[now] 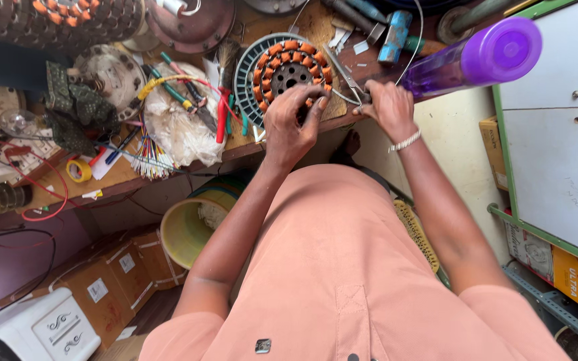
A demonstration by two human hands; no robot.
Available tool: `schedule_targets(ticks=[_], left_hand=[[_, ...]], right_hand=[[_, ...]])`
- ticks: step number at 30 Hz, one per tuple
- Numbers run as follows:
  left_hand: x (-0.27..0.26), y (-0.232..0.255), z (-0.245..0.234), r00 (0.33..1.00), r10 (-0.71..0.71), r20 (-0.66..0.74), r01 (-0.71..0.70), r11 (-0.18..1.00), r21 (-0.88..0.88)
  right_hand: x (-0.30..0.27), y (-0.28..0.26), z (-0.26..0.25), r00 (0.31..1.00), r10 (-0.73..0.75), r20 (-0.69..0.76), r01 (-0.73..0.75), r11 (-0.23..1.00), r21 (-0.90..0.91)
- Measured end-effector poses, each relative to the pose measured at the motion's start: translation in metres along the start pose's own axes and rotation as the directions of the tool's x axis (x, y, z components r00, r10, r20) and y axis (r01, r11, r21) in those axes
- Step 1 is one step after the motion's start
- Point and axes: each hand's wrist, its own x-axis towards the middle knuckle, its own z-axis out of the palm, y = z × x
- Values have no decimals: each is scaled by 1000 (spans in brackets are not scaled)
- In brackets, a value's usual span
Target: The person works on a motor stator, using shears to trim wires and a screwdriver to adjust connections. They handle multiple wires and tools while seated at a cluttered workbench.
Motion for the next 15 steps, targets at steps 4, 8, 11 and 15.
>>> schedule_targets(ticks=[4, 8, 11, 15], left_hand=[[-1, 13, -30, 980, -199, 11, 196, 952, -235], [-21, -17, -65, 919, -373, -128, 313, 887, -339], [-48, -42, -89, 869, -475, -139, 436, 867, -241], [-78, -38, -93, 878, -476, 50, 473, 879, 66]], right_hand=[[33, 16, 3, 991, -28, 129, 50, 985, -166], [25, -3, -27, 997, 17, 80, -19, 1000, 24], [-2, -40, -40, 993, 11, 120, -59, 911, 409], [-34, -89, -35, 955, -106, 278, -169, 577, 799]])
